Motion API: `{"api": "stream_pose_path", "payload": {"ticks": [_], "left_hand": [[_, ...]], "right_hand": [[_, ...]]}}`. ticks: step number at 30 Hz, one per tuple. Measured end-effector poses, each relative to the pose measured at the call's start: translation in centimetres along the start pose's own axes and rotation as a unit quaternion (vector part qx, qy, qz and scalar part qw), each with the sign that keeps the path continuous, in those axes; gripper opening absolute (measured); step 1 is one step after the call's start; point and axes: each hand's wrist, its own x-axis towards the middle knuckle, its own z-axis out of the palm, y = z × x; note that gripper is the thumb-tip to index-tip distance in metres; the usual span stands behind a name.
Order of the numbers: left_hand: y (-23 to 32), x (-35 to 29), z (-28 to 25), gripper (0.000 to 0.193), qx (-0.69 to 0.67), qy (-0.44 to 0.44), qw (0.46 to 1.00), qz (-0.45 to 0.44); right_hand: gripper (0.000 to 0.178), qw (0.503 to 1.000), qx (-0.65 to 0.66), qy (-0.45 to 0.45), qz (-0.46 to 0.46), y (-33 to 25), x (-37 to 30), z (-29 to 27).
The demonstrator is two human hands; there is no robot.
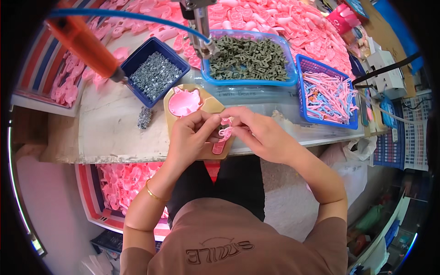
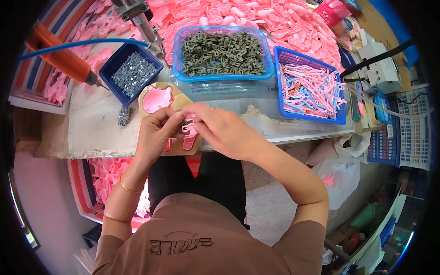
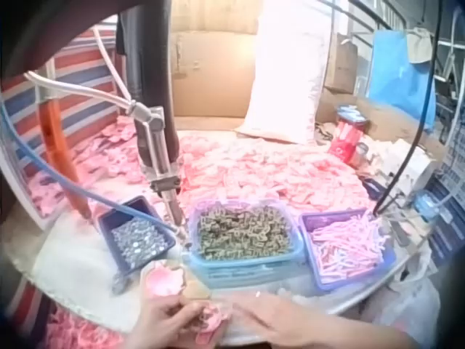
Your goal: Assembling pink plastic toy components by adding small parts and using an electric screwdriver.
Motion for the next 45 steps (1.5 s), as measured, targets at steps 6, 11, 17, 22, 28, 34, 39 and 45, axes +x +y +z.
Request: {"api": "stream_pose_path", "payload": {"ticks": [6,11,17,22,28,34,39,45], "left_hand": [[0.0,-0.4,0.1,0.02,-0.015,0.006,0.999,0.034],[-0.2,-0.6,0.4,0.02,-0.022,0.024,0.998,0.058],[-0.2,-0.8,-0.5,0.022,0.085,-0.012,0.991,0.099],[-0.1,-0.9,-0.6,0.023,0.013,-0.014,0.998,0.067],[-0.4,-0.7,-2.1,0.024,0.029,-0.052,0.997,0.049],[1.6,-1.1,-3.1,0.026,0.101,-0.071,0.992,0.01],[1.1,-1.1,-5.8,0.026,0.212,0.098,0.964,0.125],[0.0,-2.2,-6.8,0.017,0.335,0.157,0.895,0.248]], "right_hand": [[0.023,0.994,0.056,0.055,0.069,0.0,0.1,1.2],[0.018,0.992,0.058,0.076,0.081,-0.3,0.0,1.6],[0.015,0.994,0.002,0.076,0.079,-0.7,-0.2,2.1],[0.015,0.993,0.014,0.084,0.078,-0.5,0.0,2.5],[0.017,0.991,0.078,0.017,0.108,-0.7,0.4,1.8],[0.017,0.991,-0.124,0.03,-0.047,-0.3,0.9,2.8],[0.016,0.941,-0.303,0.064,-0.135,0.2,2.9,4.2],[0.013,0.922,-0.363,0.033,-0.133,1.2,5.1,6.1]]}}
